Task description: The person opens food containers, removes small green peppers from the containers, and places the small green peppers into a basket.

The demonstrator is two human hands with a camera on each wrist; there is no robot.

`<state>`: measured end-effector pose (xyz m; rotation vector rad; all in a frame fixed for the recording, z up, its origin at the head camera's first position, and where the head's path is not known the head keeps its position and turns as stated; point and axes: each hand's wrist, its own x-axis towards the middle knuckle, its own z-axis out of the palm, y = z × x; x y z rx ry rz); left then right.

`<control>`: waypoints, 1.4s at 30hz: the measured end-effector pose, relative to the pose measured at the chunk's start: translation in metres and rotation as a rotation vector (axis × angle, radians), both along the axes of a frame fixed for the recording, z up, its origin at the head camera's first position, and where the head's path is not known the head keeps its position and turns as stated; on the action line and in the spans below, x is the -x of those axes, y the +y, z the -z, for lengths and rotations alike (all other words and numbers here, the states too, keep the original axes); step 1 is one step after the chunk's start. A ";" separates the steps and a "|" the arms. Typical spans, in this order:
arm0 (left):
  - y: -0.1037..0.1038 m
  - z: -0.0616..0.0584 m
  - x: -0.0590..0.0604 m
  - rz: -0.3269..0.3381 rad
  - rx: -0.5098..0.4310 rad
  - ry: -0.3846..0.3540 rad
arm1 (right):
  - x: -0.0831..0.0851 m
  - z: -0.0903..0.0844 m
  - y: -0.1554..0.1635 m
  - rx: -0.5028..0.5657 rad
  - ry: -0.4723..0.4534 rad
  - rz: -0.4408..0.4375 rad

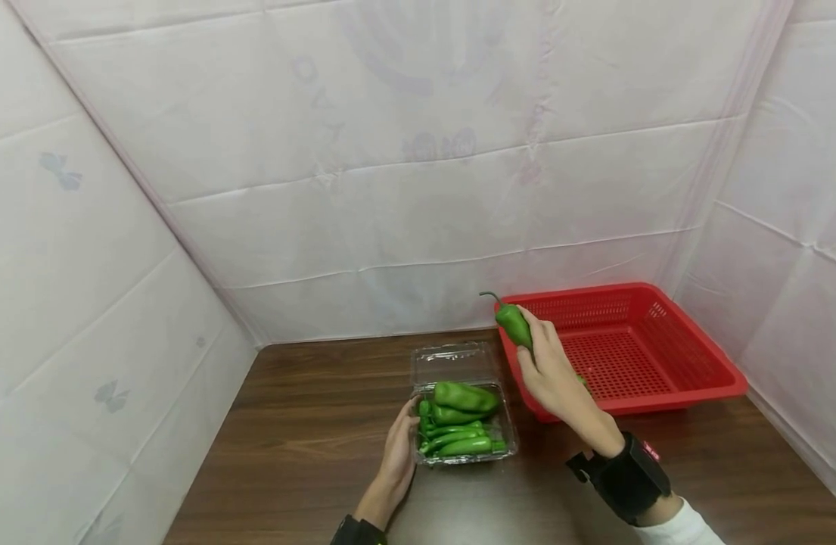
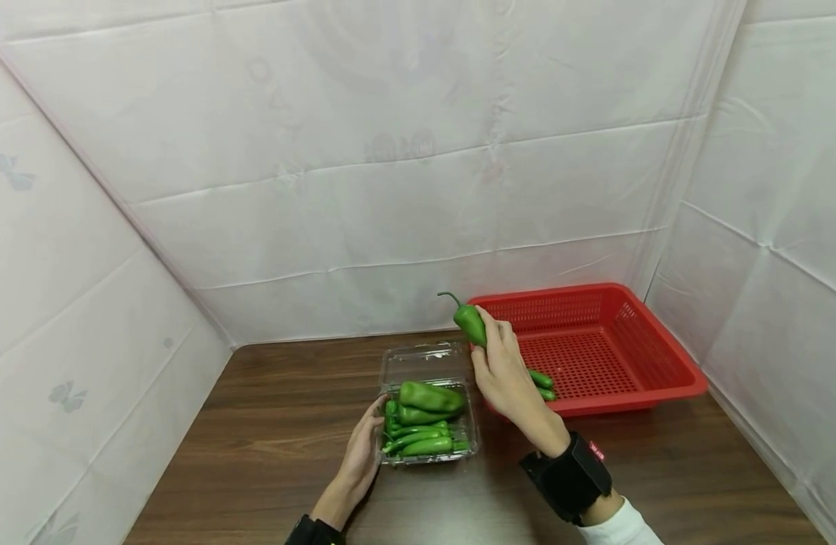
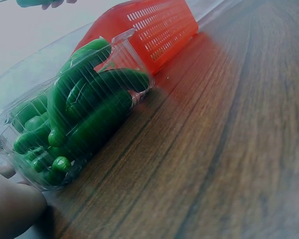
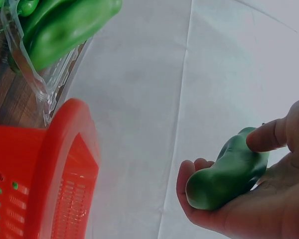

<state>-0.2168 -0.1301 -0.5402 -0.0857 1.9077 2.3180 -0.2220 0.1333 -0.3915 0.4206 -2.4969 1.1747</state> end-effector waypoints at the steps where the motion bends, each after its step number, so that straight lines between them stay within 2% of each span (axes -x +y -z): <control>1: 0.000 0.001 0.001 -0.001 0.000 -0.001 | 0.000 -0.001 0.001 0.000 -0.009 0.003; 8: -0.001 0.002 0.003 0.007 -0.009 -0.009 | 0.002 -0.003 0.011 0.012 -0.077 0.031; 17: -0.004 0.004 0.004 0.032 0.004 -0.019 | 0.005 -0.003 0.017 0.035 -0.101 0.051; 28: -0.002 0.005 0.006 0.005 -0.017 -0.010 | 0.003 0.010 0.026 -0.002 -0.057 0.043; 38: -0.003 0.005 0.005 0.007 -0.001 -0.012 | 0.008 0.017 0.035 -0.010 0.003 0.119; 42: -0.003 0.004 0.005 0.010 -0.007 -0.014 | 0.007 0.018 0.039 -0.031 -0.001 0.160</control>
